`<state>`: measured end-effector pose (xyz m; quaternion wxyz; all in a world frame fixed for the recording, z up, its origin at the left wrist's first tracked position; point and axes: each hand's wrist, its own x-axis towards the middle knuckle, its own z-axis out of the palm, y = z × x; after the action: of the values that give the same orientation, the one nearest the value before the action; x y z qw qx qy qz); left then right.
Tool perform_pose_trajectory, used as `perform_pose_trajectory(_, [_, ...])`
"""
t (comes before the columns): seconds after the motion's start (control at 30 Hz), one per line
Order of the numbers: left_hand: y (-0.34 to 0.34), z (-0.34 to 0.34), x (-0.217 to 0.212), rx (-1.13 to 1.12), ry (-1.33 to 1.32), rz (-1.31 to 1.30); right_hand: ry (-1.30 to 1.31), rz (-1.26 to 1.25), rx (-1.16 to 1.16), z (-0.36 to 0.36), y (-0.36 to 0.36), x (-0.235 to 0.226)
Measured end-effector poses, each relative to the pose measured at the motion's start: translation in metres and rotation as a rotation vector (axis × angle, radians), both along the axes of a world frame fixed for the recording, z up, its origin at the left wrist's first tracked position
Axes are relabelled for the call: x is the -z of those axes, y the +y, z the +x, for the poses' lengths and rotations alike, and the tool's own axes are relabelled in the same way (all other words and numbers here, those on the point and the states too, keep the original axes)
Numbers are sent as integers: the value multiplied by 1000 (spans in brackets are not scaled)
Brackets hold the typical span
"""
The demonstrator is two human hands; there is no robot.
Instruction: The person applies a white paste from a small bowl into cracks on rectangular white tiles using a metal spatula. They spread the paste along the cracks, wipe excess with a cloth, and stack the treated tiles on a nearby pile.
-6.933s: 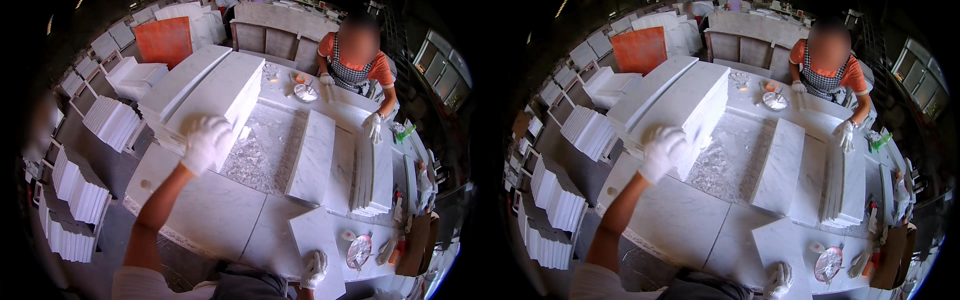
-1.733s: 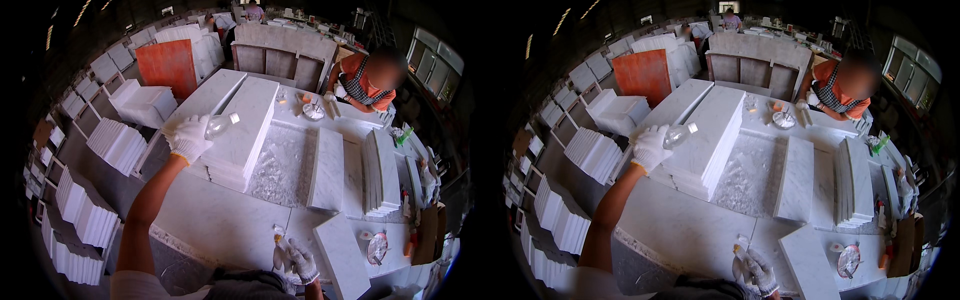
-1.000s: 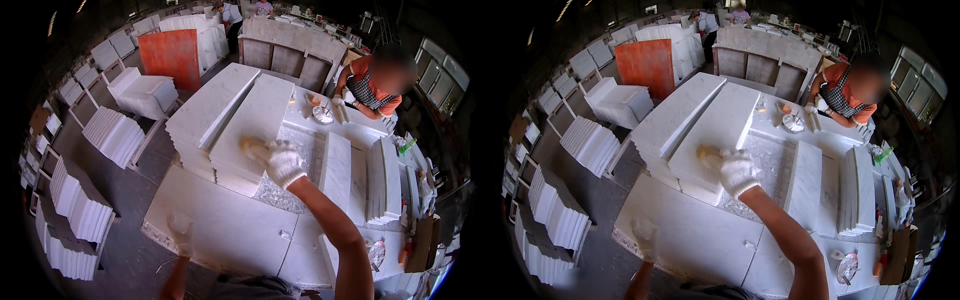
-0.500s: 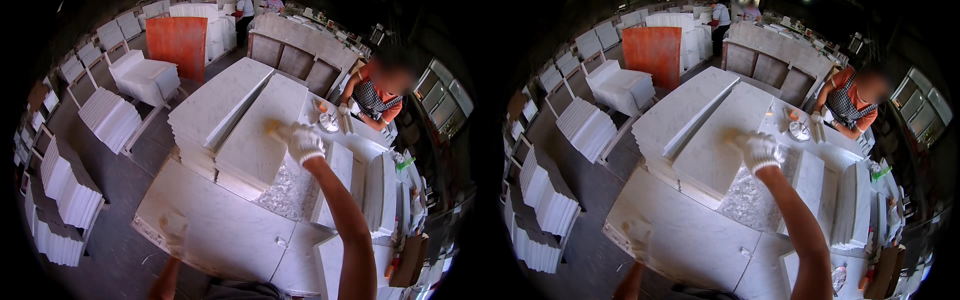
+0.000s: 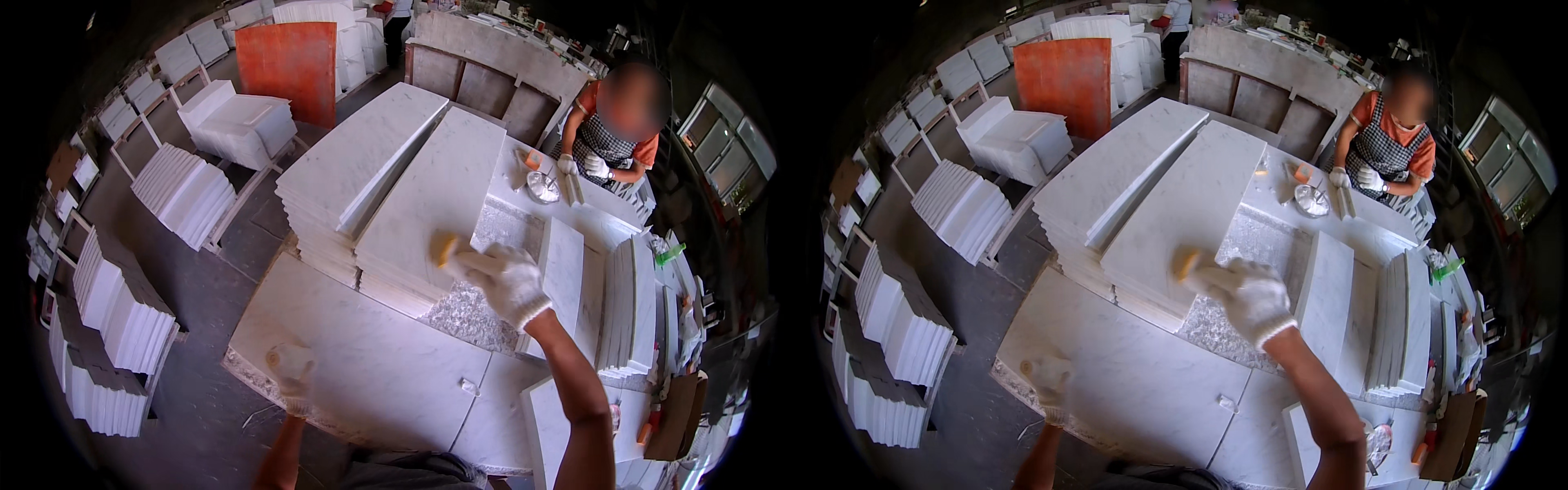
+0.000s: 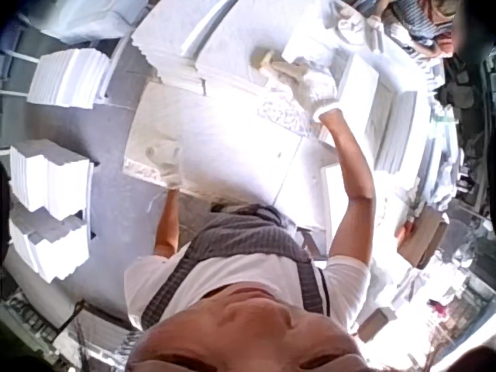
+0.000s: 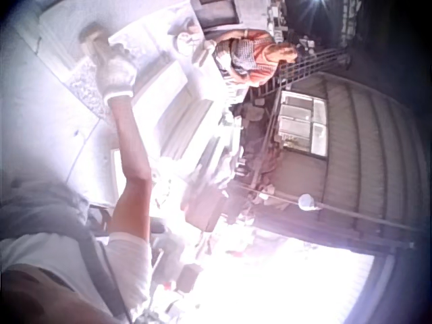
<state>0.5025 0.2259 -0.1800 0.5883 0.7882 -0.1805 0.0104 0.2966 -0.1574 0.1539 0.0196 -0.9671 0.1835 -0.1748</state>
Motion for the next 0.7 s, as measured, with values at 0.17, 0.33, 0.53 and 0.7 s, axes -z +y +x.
perform_pose_trajectory(0.17, [-12, -3, 6, -47, 38, 169, 85, 347, 174, -104, 13, 105])
perform_pose_trajectory(0.33, [-18, -11, -21, -82, -63, 411, -84, 1004, 493, -193, 123, 168])
perform_pose_trajectory(0.53, [-27, -4, -13, -130, -147, 409, -273, 1284, 755, -219, 212, 190])
perform_pose_trajectory(0.7, [-45, -3, -15, -109, -206, 420, -427, 904, 737, -205, 238, 195])
